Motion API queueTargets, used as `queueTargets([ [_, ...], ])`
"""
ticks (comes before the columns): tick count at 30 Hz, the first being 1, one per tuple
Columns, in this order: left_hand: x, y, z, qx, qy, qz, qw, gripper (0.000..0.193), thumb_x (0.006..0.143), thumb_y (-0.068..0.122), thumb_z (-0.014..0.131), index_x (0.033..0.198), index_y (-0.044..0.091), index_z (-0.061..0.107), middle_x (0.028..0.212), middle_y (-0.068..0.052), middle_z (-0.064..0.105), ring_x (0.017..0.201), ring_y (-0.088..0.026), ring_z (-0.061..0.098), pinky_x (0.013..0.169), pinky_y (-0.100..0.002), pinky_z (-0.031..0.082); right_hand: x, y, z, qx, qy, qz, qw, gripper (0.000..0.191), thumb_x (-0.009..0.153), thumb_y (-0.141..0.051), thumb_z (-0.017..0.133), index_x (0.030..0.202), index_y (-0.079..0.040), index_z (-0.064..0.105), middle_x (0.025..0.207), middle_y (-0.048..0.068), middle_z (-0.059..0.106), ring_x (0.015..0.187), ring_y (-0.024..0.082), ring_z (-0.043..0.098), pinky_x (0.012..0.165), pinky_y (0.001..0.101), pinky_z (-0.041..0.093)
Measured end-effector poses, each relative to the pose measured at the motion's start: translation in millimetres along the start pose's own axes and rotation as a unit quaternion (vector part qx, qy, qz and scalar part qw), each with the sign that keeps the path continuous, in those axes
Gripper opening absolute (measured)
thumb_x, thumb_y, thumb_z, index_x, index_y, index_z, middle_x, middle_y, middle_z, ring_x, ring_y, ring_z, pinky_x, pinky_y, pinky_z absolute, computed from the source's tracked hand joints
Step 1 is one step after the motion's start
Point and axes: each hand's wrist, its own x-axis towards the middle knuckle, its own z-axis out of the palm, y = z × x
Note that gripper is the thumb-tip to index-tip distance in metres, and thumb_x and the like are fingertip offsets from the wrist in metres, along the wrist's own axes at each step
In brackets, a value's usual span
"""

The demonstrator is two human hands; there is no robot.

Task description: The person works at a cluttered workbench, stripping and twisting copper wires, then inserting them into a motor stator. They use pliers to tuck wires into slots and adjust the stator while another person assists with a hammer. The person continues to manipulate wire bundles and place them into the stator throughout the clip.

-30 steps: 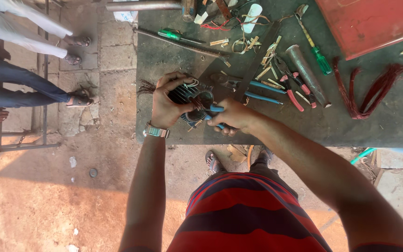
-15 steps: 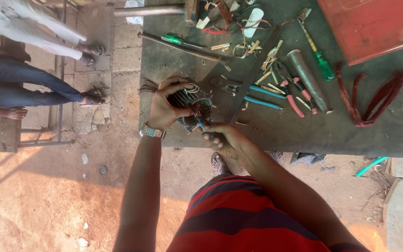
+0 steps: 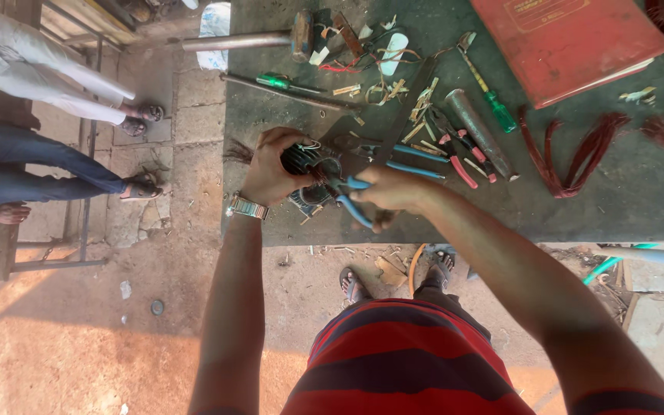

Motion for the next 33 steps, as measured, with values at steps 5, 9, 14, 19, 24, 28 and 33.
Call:
queueTargets([
  [5,2.2,-6.5,-1.8,-0.079,-0.041,-0.035,0.995,0.062,0.057,0.024,0.093,0.107,0.006,0.062,0.119,-0.01,0.066,0.116,-0.028,0.062,0.103,-0.04,0.049,-21.7,0.3,24.6,-0.377,0.174,-0.117,0.902,0.018,0.095,-0.011,0.057,0.111,-0.003,0.063,0.088,0.015,0.073,0.075,0.03,0.073,0.059,0.04,0.056],
  [9,-4.3,-11.0,5.6,-0.066,0.003,-0.012,0.998,0.062,0.055,0.019,0.093,0.108,0.006,0.062,0.12,-0.01,0.066,0.117,-0.031,0.059,0.104,-0.043,0.046,-21.6,1.9,60.5,-0.521,0.239,-0.076,0.816,0.04,0.092,-0.003,0.063,0.13,0.0,0.057,0.094,0.02,0.071,0.082,0.03,0.076,0.059,0.0391,0.06],
  [14,-7.5,-14.1,8.6,-0.05,0.002,-0.002,0.999,0.063,0.056,0.019,0.092,0.11,0.008,0.062,0.119,-0.01,0.065,0.118,-0.031,0.058,0.107,-0.043,0.043,-29.3,-14.0,76.0,-0.576,0.311,-0.094,0.75,0.045,0.088,-0.003,0.067,0.131,0.003,0.056,0.112,0.028,0.062,0.081,0.034,0.074,0.051,0.0368,0.063],
  [19,-7.2,-14.3,7.2,-0.064,-0.001,-0.022,0.998,0.062,0.057,0.019,0.092,0.111,0.01,0.063,0.119,-0.008,0.065,0.118,-0.031,0.057,0.107,-0.042,0.044,-26.9,-22.2,83.2,-0.615,0.334,-0.111,0.706,0.052,0.081,-0.004,0.071,0.131,0.001,0.057,0.108,0.029,0.062,0.078,0.036,0.073,0.047,0.0371,0.063],
  [24,-8.0,-13.8,5.8,-0.082,-0.006,-0.044,0.996,0.061,0.058,0.017,0.09,0.111,0.01,0.063,0.12,-0.007,0.066,0.118,-0.031,0.057,0.105,-0.041,0.046,-17.1,-19.8,86.9,-0.611,0.324,-0.088,0.717,0.047,0.084,-0.005,0.071,0.125,0.013,0.056,0.102,0.029,0.063,0.075,0.033,0.073,0.043,0.0373,0.062],
  [28,-8.2,-13.6,4.2,-0.085,0.0,-0.029,0.996,0.061,0.058,0.017,0.09,0.111,0.01,0.063,0.12,-0.008,0.065,0.118,-0.032,0.056,0.106,-0.042,0.045,-14.5,-18.4,86.7,-0.623,0.346,-0.097,0.694,0.047,0.081,-0.006,0.072,0.12,0.015,0.057,0.102,0.03,0.064,0.08,0.034,0.073,0.044,0.0351,0.061],
  [33,-9.8,-14.4,3.8,-0.072,-0.003,-0.016,0.997,0.06,0.058,0.015,0.089,0.111,0.009,0.063,0.121,-0.009,0.066,0.119,-0.031,0.057,0.107,-0.043,0.045,-8.8,-20.0,97.2,-0.664,0.341,-0.077,0.661,0.044,0.084,-0.006,0.07,0.12,0.017,0.058,0.1,0.032,0.064,0.073,0.03,0.073,0.04,0.0305,0.058],
])
